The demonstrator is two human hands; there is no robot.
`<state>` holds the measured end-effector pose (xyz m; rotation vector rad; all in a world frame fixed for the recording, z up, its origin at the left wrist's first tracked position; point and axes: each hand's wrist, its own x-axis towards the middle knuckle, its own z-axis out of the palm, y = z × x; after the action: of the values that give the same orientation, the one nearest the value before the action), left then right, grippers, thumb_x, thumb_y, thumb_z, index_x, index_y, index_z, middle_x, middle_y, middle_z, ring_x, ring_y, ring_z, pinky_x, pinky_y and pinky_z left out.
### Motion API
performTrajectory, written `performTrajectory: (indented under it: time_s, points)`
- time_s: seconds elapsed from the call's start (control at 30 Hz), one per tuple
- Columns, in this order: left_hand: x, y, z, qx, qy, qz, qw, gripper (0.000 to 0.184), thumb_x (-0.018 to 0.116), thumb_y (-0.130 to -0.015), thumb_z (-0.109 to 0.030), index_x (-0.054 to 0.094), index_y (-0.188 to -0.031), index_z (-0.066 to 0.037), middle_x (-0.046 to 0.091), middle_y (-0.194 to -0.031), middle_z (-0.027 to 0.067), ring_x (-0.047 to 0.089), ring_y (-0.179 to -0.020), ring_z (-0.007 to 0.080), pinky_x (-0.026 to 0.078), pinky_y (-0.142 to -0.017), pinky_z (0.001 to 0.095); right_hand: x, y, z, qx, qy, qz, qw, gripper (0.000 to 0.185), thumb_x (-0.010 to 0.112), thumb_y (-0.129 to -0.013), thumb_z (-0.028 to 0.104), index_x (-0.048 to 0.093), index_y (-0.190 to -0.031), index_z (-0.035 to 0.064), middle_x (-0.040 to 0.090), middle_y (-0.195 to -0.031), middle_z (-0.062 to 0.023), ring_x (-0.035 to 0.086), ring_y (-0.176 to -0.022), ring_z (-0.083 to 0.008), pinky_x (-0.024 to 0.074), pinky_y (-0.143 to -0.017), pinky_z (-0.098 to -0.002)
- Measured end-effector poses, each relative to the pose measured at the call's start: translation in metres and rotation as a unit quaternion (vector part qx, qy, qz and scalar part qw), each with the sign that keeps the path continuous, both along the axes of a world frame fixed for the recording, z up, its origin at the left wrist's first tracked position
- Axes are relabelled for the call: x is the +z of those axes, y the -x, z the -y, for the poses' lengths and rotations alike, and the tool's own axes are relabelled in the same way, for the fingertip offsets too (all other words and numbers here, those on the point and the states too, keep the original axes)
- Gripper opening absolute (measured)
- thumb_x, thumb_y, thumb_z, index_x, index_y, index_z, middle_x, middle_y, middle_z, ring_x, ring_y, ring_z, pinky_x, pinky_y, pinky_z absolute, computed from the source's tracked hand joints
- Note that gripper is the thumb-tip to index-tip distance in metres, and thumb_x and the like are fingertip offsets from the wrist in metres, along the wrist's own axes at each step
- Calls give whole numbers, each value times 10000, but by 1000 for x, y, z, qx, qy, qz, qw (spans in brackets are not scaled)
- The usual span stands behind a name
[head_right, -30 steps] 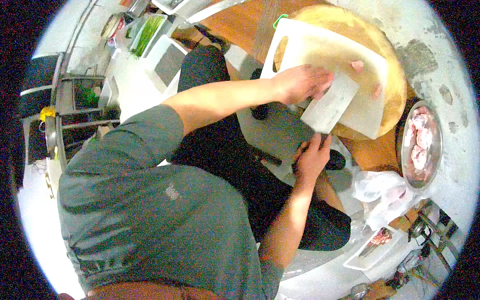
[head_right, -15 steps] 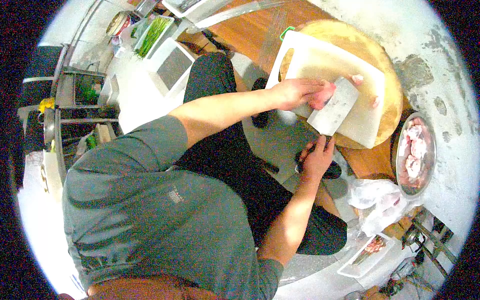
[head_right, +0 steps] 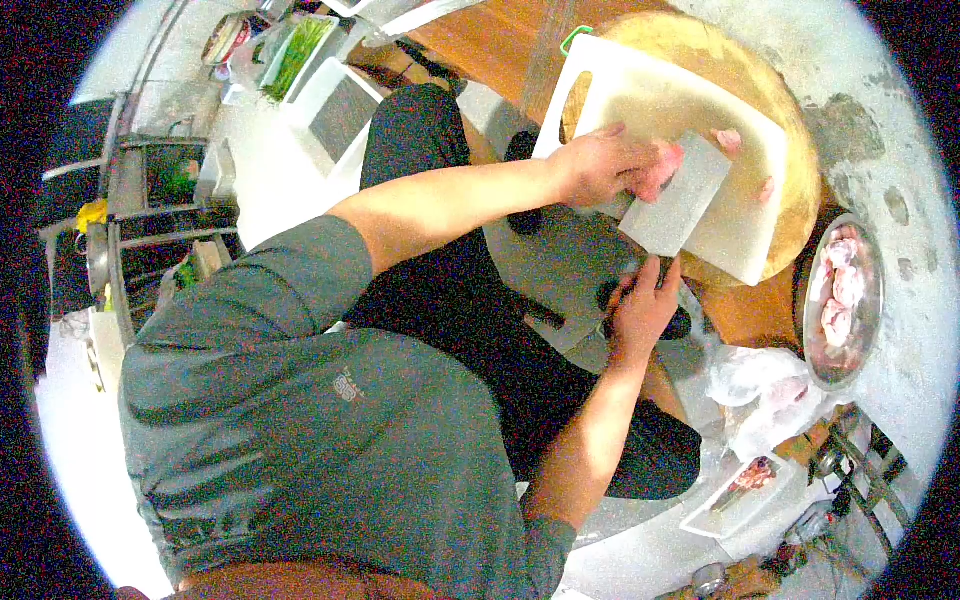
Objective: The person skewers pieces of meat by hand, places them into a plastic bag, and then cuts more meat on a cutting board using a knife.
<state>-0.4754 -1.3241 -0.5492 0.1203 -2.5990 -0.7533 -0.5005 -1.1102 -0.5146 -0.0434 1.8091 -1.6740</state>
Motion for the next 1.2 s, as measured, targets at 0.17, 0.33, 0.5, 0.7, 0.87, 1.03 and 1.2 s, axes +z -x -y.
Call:
performTrajectory:
  time_s: [0.17, 0.33, 0.5, 0.7, 0.87, 1.03, 1.2]
  points:
    - [-15, 6, 1, 7, 6, -25, 1000, 221, 511, -965, -263, 572, -1119, -117, 620, -1145, 68, 558, -1147, 285, 338, -1077, 582, -1, -14, -9, 17, -17, 3, 1000, 358, 500, -1001, 218, 457, -1315, 53, 524, -627, -20, 457, -450, -97, 370, -385, -258]
    - [-6, 0, -1, -3, -27, -25, 999, 192, 504, -965, -257, 563, -1074, -111, 617, -1101, 70, 565, -1117, 283, 348, -1070, 558, 3, -6, -10, 9, -24, 21, 999, 298, 471, -1017, 223, 467, -1275, 74, 494, -644, -11, 433, -437, -97, 343, -374, -251]
    - [0, 3, 1, -12, -64, 52, 997, 157, 500, -964, -252, 540, -1016, -110, 611, -1060, 56, 572, -1086, 282, 345, -1076, 541, 20, 19, 3, 49, -52, 18, 997, 323, 510, -991, 216, 498, -1279, 72, 510, -631, -9, 440, -443, -96, 359, -382, -250]
    - [-10, -1, -2, 13, 21, -47, 999, 181, 489, -966, -255, 534, -1101, -144, 609, -1179, 30, 556, -1166, 257, 333, -1088, 548, 8, -9, -11, 36, -35, -6, 999, 331, 481, -1004, 224, 470, -1312, 102, 491, -639, -3, 436, -452, -93, 343, -374, -242]
    - [-14, 4, 3, 6, 1, 41, 999, 226, 496, -965, -267, 521, -1165, -167, 598, -1227, 18, 554, -1194, 237, 317, -1103, 558, 13, 5, -2, 46, -56, 4, 997, 378, 528, -986, 216, 481, -1324, 54, 535, -683, -43, 472, -496, -96, 382, -400, -247]
    - [-4, 1, -1, 31, 27, 54, 998, 254, 511, -955, -280, 534, -1193, -196, 603, -1243, 13, 548, -1210, 219, 290, -1105, 590, -14, 20, 4, 51, -104, -83, 990, 406, 563, -957, 220, 523, -1286, -16, 580, -733, -87, 522, -549, -175, 453, -481, -311]
    - [-10, 0, 6, 30, 77, 62, 995, 353, 514, -952, -311, 553, -1283, -194, 611, -1287, 28, 524, -1258, 211, 275, -1101, 599, 4, -19, 5, 19, -49, -63, 997, 215, 458, -1011, 213, 503, -1164, 69, 488, -650, -12, 421, -434, -96, 339, -380, -247]
